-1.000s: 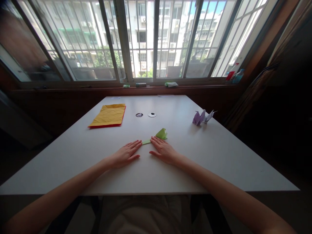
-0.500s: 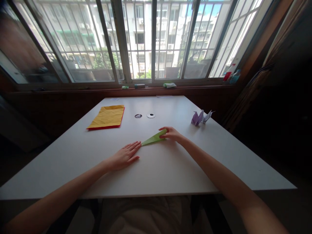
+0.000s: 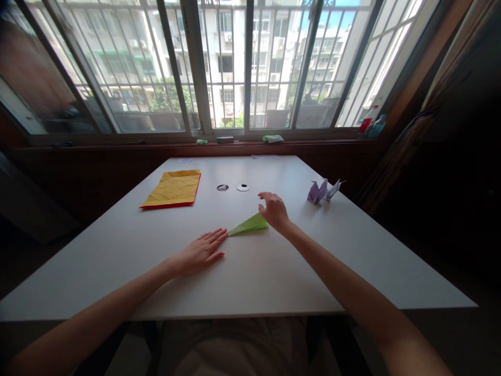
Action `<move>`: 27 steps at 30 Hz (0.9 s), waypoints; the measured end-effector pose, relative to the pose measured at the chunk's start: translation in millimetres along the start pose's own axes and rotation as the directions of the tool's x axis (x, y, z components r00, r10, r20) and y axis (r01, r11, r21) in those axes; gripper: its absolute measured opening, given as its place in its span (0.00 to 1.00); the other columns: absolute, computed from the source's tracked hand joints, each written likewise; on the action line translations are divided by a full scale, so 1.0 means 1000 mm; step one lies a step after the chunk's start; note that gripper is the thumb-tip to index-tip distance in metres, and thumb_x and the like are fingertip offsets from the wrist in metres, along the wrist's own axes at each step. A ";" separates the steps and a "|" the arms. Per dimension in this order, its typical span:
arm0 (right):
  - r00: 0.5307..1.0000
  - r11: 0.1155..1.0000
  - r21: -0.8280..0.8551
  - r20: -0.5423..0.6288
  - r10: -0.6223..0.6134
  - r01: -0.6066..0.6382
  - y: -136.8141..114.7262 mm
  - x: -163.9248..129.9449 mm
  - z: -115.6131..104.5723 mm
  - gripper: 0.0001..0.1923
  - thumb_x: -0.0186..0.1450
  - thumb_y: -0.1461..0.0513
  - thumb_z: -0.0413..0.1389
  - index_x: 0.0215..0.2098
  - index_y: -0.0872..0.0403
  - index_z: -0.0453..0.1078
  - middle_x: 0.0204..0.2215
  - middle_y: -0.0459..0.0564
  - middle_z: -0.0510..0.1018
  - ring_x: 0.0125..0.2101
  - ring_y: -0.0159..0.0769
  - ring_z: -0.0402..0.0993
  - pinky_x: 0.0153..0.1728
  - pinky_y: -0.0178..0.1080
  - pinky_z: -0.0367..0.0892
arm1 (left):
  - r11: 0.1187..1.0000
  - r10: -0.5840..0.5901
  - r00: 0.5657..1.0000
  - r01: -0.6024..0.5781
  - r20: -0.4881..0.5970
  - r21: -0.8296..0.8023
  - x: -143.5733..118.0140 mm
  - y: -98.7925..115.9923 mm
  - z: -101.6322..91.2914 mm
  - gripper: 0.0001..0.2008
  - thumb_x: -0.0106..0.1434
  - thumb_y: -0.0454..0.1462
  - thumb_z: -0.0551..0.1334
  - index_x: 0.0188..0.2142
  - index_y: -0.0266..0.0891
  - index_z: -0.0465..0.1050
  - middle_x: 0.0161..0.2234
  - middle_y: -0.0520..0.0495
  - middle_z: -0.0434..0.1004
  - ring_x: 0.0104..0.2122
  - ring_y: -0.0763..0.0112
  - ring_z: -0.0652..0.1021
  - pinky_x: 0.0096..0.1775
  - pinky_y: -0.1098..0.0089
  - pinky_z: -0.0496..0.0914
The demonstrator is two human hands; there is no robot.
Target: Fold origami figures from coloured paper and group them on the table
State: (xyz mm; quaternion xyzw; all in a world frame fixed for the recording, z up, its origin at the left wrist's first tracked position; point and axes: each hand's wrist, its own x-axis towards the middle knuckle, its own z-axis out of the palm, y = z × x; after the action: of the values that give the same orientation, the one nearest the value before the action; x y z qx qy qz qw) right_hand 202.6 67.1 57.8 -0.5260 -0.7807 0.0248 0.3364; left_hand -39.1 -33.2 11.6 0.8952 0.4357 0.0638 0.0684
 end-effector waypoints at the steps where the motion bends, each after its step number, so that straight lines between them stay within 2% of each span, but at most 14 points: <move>1: 0.989 0.990 -0.006 -0.036 -0.141 0.141 -0.015 -0.006 0.002 0.16 0.56 0.69 0.49 0.42 0.57 0.67 0.41 0.54 0.72 0.44 0.42 0.66 0.46 0.46 0.59 | 1.000 0.000 1.000 0.000 0.000 0.000 0.000 0.000 0.000 0.29 0.63 0.50 0.38 0.60 0.40 0.42 0.61 0.46 0.42 0.59 0.68 0.48 0.56 0.66 0.46; 3: 0.938 0.938 0.027 0.001 -0.346 0.345 -0.043 -0.021 0.009 0.15 0.59 0.68 0.46 0.44 0.55 0.67 0.46 0.53 0.70 0.49 0.40 0.62 0.51 0.44 0.56 | 1.000 0.001 1.000 -0.001 -0.007 0.004 0.000 0.001 0.001 0.29 0.63 0.50 0.38 0.60 0.39 0.43 0.61 0.46 0.43 0.59 0.68 0.48 0.57 0.65 0.45; 4: 0.912 0.914 0.061 0.068 -0.404 0.401 -0.055 -0.027 0.014 0.16 0.61 0.65 0.45 0.46 0.56 0.65 0.47 0.53 0.69 0.50 0.39 0.61 0.51 0.43 0.56 | 1.000 0.001 1.000 0.000 -0.013 0.007 0.001 0.000 0.002 0.29 0.63 0.50 0.38 0.59 0.39 0.43 0.60 0.45 0.44 0.59 0.67 0.48 0.57 0.65 0.46; 6: 0.868 0.900 0.111 0.236 -0.437 0.423 -0.070 -0.039 0.026 0.22 0.62 0.57 0.45 0.53 0.59 0.59 0.52 0.58 0.64 0.53 0.41 0.58 0.51 0.43 0.57 | 1.000 -0.006 1.000 0.007 -0.024 0.011 0.001 0.000 0.004 0.29 0.63 0.50 0.38 0.59 0.39 0.45 0.60 0.45 0.44 0.59 0.67 0.49 0.57 0.64 0.46; 9: 0.784 0.912 0.108 0.477 -0.398 0.397 -0.067 -0.051 0.047 0.36 0.60 0.47 0.44 0.57 0.66 0.51 0.56 0.65 0.56 0.56 0.46 0.51 0.54 0.46 0.52 | 1.000 -0.017 0.999 0.017 -0.044 0.002 0.002 -0.001 0.006 0.29 0.63 0.50 0.39 0.60 0.40 0.43 0.61 0.45 0.43 0.59 0.67 0.49 0.57 0.64 0.47; 12: 0.741 0.894 0.128 0.515 -0.431 0.430 -0.046 -0.056 0.058 0.40 0.59 0.43 0.40 0.60 0.63 0.44 0.59 0.61 0.49 0.59 0.44 0.43 0.57 0.46 0.46 | 1.000 -0.006 0.999 0.007 -0.045 0.006 0.002 -0.001 0.006 0.29 0.63 0.50 0.38 0.60 0.40 0.40 0.61 0.45 0.42 0.59 0.69 0.48 0.57 0.65 0.47; 17: 0.742 0.911 0.068 0.557 -0.374 0.408 -0.010 -0.055 0.046 0.40 0.60 0.42 0.36 0.60 0.60 0.43 0.60 0.57 0.46 0.59 0.42 0.40 0.57 0.45 0.43 | 0.999 0.004 1.000 -0.004 0.001 0.033 0.000 0.000 0.002 0.29 0.63 0.50 0.37 0.60 0.40 0.40 0.61 0.47 0.41 0.60 0.69 0.47 0.57 0.66 0.45; 19: 0.754 0.924 0.032 0.567 -0.331 0.382 0.003 -0.053 0.038 0.40 0.60 0.42 0.36 0.60 0.60 0.44 0.60 0.58 0.46 0.59 0.42 0.40 0.57 0.45 0.43 | 0.999 -0.002 1.000 0.002 0.009 0.033 0.000 0.000 0.002 0.29 0.63 0.50 0.37 0.60 0.40 0.40 0.61 0.48 0.41 0.60 0.69 0.46 0.57 0.66 0.45; 22: 0.798 0.948 -0.024 0.546 -0.255 0.319 0.022 -0.053 0.027 0.39 0.59 0.42 0.38 0.60 0.59 0.44 0.60 0.59 0.46 0.59 0.44 0.41 0.57 0.47 0.45 | 1.000 -0.008 1.000 0.008 0.011 0.022 0.000 0.000 0.002 0.29 0.63 0.50 0.37 0.60 0.40 0.40 0.61 0.47 0.41 0.60 0.69 0.46 0.57 0.66 0.45; 27: 0.816 0.952 -0.035 0.525 -0.242 0.305 0.041 -0.056 0.018 0.37 0.60 0.44 0.41 0.60 0.56 0.46 0.59 0.58 0.48 0.59 0.44 0.43 0.56 0.47 0.46 | 1.000 0.000 1.000 0.000 -0.005 -0.008 -0.001 -0.001 0.002 0.28 0.63 0.49 0.39 0.60 0.41 0.41 0.61 0.47 0.43 0.59 0.68 0.48 0.57 0.65 0.46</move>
State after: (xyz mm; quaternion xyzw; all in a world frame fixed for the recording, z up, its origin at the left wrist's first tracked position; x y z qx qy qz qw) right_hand 237.6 44.3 -0.3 -0.4010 -0.9095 0.0700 0.0839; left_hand -40.1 -33.7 9.6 0.8948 0.4356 0.0680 0.0710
